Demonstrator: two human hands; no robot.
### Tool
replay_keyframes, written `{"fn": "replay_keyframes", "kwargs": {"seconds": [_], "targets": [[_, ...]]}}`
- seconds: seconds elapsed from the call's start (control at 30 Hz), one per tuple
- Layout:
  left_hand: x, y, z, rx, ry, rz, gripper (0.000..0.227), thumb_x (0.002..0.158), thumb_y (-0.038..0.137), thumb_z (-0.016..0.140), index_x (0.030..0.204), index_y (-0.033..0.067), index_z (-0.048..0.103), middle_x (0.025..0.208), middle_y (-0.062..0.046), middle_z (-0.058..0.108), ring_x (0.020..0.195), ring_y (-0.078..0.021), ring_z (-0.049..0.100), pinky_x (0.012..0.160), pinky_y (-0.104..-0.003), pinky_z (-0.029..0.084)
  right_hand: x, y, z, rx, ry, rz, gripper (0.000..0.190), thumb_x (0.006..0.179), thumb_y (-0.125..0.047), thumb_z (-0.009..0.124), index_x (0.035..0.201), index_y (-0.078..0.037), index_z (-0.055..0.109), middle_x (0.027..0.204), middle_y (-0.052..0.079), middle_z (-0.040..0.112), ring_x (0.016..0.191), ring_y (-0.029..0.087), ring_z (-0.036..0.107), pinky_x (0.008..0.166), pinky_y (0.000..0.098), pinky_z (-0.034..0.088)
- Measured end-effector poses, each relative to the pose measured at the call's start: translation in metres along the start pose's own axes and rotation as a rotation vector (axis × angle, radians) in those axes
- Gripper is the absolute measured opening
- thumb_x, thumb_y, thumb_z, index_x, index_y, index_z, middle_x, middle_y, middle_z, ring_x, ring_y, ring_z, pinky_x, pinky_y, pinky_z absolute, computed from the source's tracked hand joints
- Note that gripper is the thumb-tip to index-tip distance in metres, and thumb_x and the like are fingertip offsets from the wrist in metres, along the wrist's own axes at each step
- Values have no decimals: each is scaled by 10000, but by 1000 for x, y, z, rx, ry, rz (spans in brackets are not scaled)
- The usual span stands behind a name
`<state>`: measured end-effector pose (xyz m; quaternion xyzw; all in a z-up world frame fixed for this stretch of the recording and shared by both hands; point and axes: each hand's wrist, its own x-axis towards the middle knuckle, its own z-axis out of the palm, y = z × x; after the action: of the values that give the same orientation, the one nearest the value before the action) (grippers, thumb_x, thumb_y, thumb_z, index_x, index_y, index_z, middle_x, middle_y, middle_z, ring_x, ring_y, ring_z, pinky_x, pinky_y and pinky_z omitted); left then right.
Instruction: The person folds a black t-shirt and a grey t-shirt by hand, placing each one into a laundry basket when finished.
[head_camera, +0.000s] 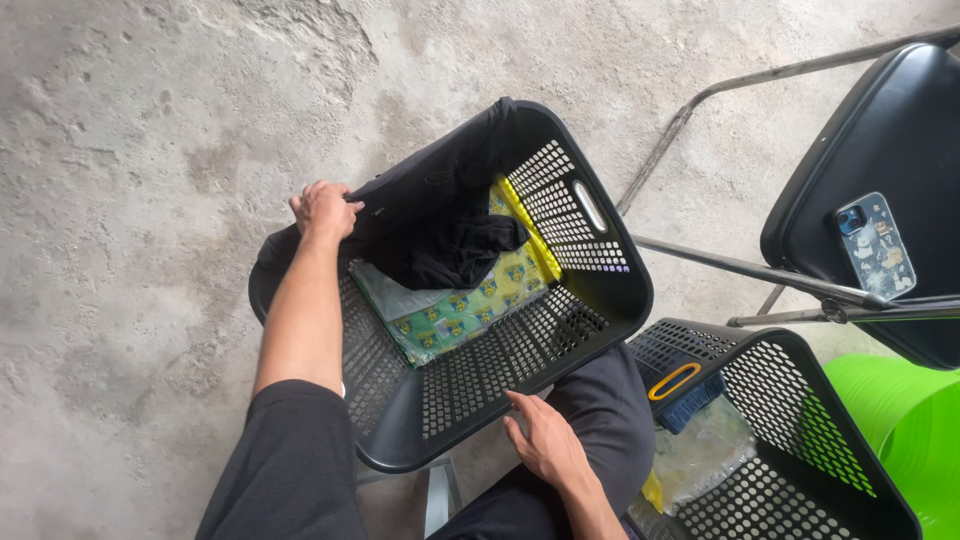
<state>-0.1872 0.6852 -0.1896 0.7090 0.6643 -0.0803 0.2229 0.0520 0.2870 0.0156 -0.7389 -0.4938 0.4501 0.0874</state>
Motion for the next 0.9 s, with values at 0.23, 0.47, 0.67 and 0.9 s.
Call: {"fn": "replay_keyframes", "kwargs": {"seconds": [0.23,0.47,0.67,0.9], "targets": [[3,-33,14,-266,39,-23,352,892,428,781,1164,205,756,1117,-144,744,1124,-387,622,983,-462,471,0,1,4,-16,-5,26,428,917,-243,658,1301,-61,602,1127,114,715,1078,292,684,925,384,530],[-45,2,-33,-310,245,164,228,996,288,676,1098,97,747,971,-162,755,906,-363,719,793,-486,558,0,-1,3,-15,-17,54,416,926,-251,641,1305,-81,605,1138,105,712,1045,283,691,908,379,537],[-126,31,-62,-301,441,591,246,986,285,652,992,46,711,904,-122,697,760,-305,688,621,-400,556,-4,-2,2,55,-3,134,396,931,-246,628,1303,-108,621,1116,91,714,1008,253,709,887,361,549],[-268,79,-85,-157,486,948,218,991,2,516,826,68,642,672,-35,581,577,-152,561,478,-311,446,-29,-53,-36,-15,727,-472,407,908,-83,689,1304,-28,618,1319,194,598,1306,362,553,1089,450,458]]}}
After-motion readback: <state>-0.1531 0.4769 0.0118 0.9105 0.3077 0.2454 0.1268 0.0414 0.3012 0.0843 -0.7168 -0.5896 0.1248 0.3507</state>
